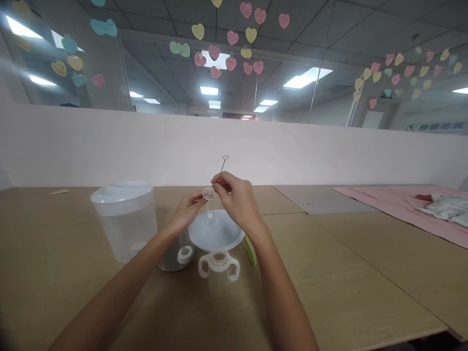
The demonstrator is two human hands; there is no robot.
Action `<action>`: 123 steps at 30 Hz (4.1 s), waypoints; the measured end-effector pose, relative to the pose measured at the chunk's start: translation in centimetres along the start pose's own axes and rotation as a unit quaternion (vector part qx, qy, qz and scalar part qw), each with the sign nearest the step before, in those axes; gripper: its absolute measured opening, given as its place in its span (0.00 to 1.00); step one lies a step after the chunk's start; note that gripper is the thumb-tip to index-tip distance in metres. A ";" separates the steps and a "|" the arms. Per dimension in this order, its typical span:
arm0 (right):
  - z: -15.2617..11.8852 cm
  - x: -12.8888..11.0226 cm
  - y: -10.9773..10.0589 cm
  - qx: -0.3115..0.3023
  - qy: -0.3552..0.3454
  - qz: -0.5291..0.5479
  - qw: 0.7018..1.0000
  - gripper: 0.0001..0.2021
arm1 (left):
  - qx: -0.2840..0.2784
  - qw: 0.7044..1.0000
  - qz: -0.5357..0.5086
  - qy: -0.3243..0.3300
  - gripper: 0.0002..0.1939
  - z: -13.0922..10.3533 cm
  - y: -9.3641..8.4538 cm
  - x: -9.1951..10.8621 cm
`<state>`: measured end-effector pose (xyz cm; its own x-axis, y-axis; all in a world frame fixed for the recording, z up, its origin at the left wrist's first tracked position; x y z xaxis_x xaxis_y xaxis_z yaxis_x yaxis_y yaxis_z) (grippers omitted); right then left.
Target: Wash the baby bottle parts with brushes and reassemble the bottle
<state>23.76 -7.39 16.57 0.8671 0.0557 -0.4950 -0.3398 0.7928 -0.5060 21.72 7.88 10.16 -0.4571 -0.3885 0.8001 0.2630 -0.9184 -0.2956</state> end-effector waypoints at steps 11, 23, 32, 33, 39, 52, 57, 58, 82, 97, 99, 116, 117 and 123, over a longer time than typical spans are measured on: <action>0.8 2.4 2.1 -0.031 0.043 -0.082 0.995 0.08 | -0.044 0.998 -0.042 0.033 0.17 0.0 1.7 -0.5; -0.3 -0.3 -0.8 0.072 -0.023 -0.044 0.996 0.06 | -0.113 0.994 -0.008 0.014 0.16 -0.4 2.0 -1.6; -0.6 -0.4 -0.2 0.071 -0.029 -0.039 0.996 0.05 | -0.143 0.987 -0.055 -0.039 0.14 -1.3 2.2 -0.3; -0.6 -0.3 0.1 0.057 -0.028 -0.043 0.997 0.04 | -0.140 0.987 -0.062 -0.041 0.14 -1.4 2.2 -0.1; 0.0 0.0 2.2 0.022 -0.017 -0.107 0.994 0.03 | -0.126 0.987 -0.094 -0.014 0.15 -1.4 1.7 1.8; -1.9 -0.7 -4.5 0.316 -0.079 0.094 0.941 0.07 | -0.065 0.985 0.133 0.084 0.13 -1.7 1.3 4.8; -2.8 -0.8 -6.2 0.377 -0.086 0.098 0.917 0.08 | -0.079 0.980 0.152 0.103 0.12 -1.8 1.4 5.9; -2.9 -0.8 -6.4 0.382 -0.086 0.095 0.915 0.08 | -0.086 0.979 0.152 0.104 0.12 -1.8 1.5 6.2; -1.9 -1.2 1.0 0.337 -0.067 0.058 0.937 0.08 | -0.107 0.991 0.004 0.077 0.13 -1.2 1.5 3.5; -0.4 1.5 2.8 0.223 -0.038 0.061 0.972 0.07 | -0.057 0.994 0.079 0.042 0.10 -1.3 0.1 5.0; -0.3 1.7 2.8 0.211 -0.040 0.059 0.975 0.08 | -0.039 0.995 0.086 0.041 0.10 -1.3 0.0 5.0; -1.4 11.0 -5.7 0.400 0.086 0.321 0.854 0.11 | -0.035 0.936 0.344 0.067 0.09 -2.6 1.5 7.2; -2.2 12.0 -6.9 0.443 0.098 0.313 0.834 0.10 | -0.035 0.937 0.344 0.059 0.09 -2.6 1.1 7.0; -4.8 17.9 -9.9 0.451 0.207 0.259 0.829 0.07 | -0.077 0.961 0.266 -0.011 0.11 -2.3 -0.8 4.5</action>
<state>40.84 -17.16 9.32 0.4280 0.4653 -0.7748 -0.0559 0.8693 0.4912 17.46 6.73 12.80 -0.2733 -0.8059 0.5252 0.3255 -0.5913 -0.7379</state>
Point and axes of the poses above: each hand's wrist, its own z-axis towards the middle knuckle, its own y-axis out of the palm, x = y × z, the point moved 5 cm from there along z, towards the middle knuckle, and after that the axes turned 13 degrees about -x, right-handed, at the moved point
